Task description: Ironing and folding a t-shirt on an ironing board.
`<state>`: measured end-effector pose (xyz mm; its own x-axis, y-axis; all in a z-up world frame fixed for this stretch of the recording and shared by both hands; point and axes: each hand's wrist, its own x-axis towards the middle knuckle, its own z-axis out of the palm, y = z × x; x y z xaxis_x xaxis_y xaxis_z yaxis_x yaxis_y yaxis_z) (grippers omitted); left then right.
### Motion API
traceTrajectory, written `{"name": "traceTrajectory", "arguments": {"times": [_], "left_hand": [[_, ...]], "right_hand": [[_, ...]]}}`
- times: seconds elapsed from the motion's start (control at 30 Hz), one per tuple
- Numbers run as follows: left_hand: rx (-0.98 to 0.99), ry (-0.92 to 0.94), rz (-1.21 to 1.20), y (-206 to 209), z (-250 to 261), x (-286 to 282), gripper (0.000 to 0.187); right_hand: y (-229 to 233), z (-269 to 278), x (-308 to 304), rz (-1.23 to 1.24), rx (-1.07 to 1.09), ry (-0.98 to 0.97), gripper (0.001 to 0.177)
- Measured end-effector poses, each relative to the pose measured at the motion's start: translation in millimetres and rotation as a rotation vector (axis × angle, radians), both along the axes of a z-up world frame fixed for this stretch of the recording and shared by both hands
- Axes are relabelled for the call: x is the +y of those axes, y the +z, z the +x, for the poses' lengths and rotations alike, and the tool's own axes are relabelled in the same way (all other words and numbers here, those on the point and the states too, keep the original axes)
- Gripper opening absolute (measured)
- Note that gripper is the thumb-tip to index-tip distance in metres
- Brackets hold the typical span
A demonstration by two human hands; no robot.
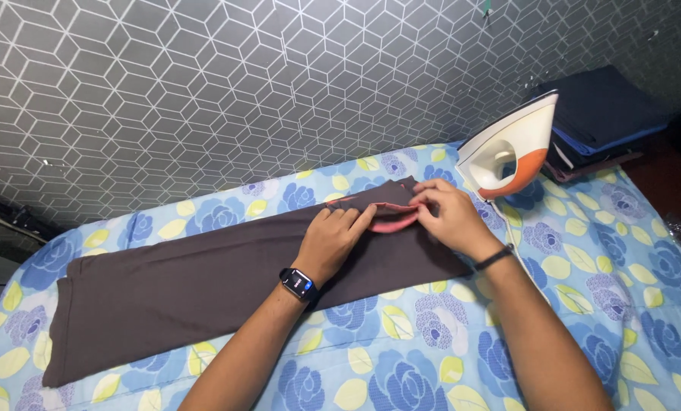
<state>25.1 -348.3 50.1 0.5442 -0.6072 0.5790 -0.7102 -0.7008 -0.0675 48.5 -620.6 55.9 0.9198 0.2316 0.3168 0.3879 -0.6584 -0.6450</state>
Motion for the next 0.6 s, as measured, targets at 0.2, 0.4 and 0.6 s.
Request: {"name": "traceTrajectory", "arguments": {"times": [0.2, 0.4, 0.6], "left_hand": [[-0.003, -0.178, -0.015, 16.3, -27.5, 15.1, 0.033], [0.024, -0.149, 0.091, -3.5, -35.6, 30.3, 0.007], [0.235, -0.211, -0.019, 12.4, -40.2, 34.7, 0.021]], "right_hand": [[-9.4, -26.0, -24.6, 0.242, 0.156, 0.308, 0.026], [2.5, -45.5, -15.1, 0.066, 0.525, -0.017, 0.023], [26.5, -46.0, 9.3, -0.052, 0.596, -0.063, 0.025]]}}
